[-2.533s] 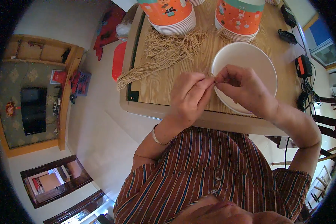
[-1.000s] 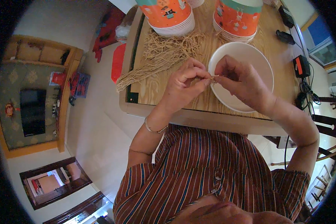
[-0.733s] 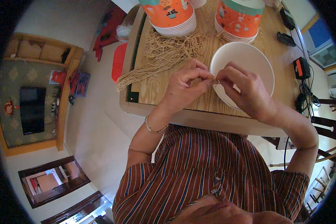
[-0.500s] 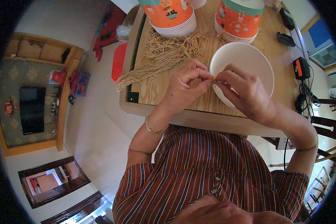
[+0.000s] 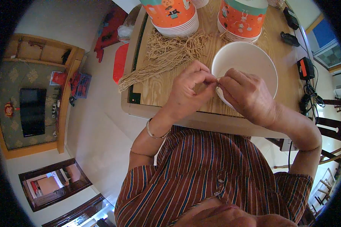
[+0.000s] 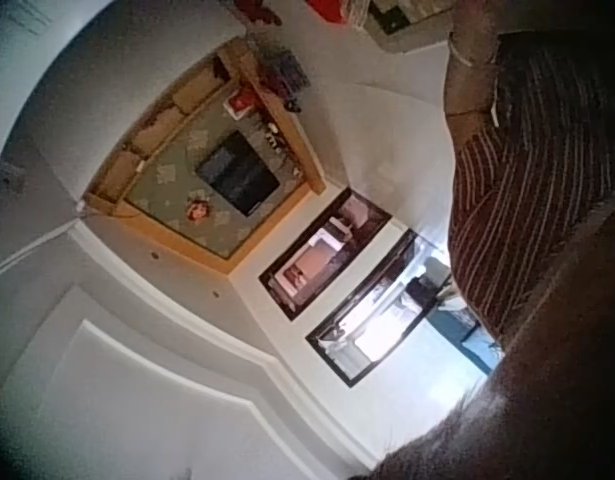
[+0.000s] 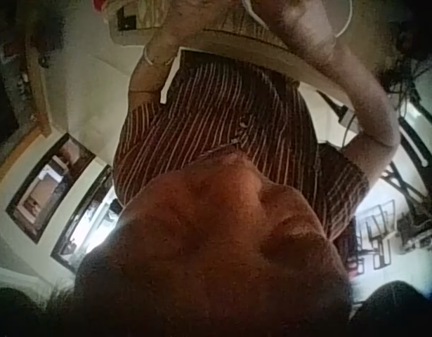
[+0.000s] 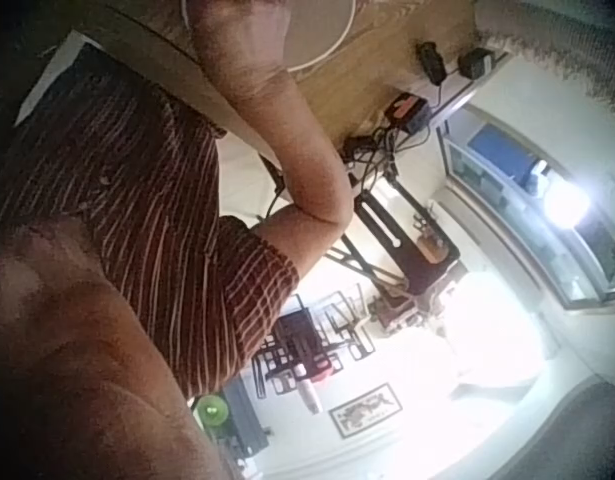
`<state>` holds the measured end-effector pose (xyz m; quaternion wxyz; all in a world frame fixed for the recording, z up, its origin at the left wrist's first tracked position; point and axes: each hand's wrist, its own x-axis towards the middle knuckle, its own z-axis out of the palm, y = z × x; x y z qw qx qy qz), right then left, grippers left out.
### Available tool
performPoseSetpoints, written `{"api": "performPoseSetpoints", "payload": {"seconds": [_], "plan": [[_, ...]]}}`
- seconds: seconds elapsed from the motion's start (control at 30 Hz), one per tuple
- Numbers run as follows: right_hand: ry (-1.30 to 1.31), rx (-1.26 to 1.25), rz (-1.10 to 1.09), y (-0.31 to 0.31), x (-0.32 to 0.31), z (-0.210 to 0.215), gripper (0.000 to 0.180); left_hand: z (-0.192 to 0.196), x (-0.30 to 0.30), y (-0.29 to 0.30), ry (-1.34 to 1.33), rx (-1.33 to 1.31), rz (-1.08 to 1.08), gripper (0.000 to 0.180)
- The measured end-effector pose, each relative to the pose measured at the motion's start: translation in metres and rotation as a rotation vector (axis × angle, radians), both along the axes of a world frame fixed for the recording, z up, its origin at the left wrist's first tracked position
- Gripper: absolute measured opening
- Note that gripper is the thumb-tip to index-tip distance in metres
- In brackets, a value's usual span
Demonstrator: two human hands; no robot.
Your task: Threading and tying straw-like material into paper bowls.
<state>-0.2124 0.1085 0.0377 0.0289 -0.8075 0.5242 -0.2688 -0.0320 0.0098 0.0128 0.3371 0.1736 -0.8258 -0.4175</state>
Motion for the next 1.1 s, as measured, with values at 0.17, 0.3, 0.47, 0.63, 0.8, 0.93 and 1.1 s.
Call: {"api": "performPoseSetpoints", "payload": {"seconds": [0.17, 0.3, 0.47, 0.63, 0.8, 0.93, 1.1], "plan": [[-0.036, 0.026, 0.028, -0.003, -0.002, 0.001, 0.021, 0.002, 0.000, 0.002, -0.014, -0.023, -0.002, 0.013], [-0.245, 0.118, -0.020, -0.004, -0.002, 0.001, 0.018, 0.004, -0.002, 0.002, -0.029, -0.028, 0.000, 0.013], [-0.507, 0.283, -0.079, -0.009, -0.005, -0.004, 0.009, 0.000, -0.002, 0.002, -0.035, -0.054, 0.015, 0.012], [-0.638, 0.525, -0.165, -0.009, -0.005, -0.003, 0.004, 0.005, -0.001, 0.005, -0.065, 0.007, -0.024, 0.013], [-0.655, 0.561, -0.142, -0.011, -0.007, -0.001, 0.005, 0.006, -0.002, 0.007, -0.061, 0.051, -0.010, 0.012], [-0.646, 0.602, -0.111, -0.012, -0.010, 0.003, 0.007, 0.004, -0.004, 0.008, -0.036, 0.061, -0.017, 0.013], [-0.704, 0.699, -0.094, -0.015, -0.012, 0.008, 0.011, 0.006, -0.004, 0.010, -0.049, 0.011, -0.006, 0.013]]}}
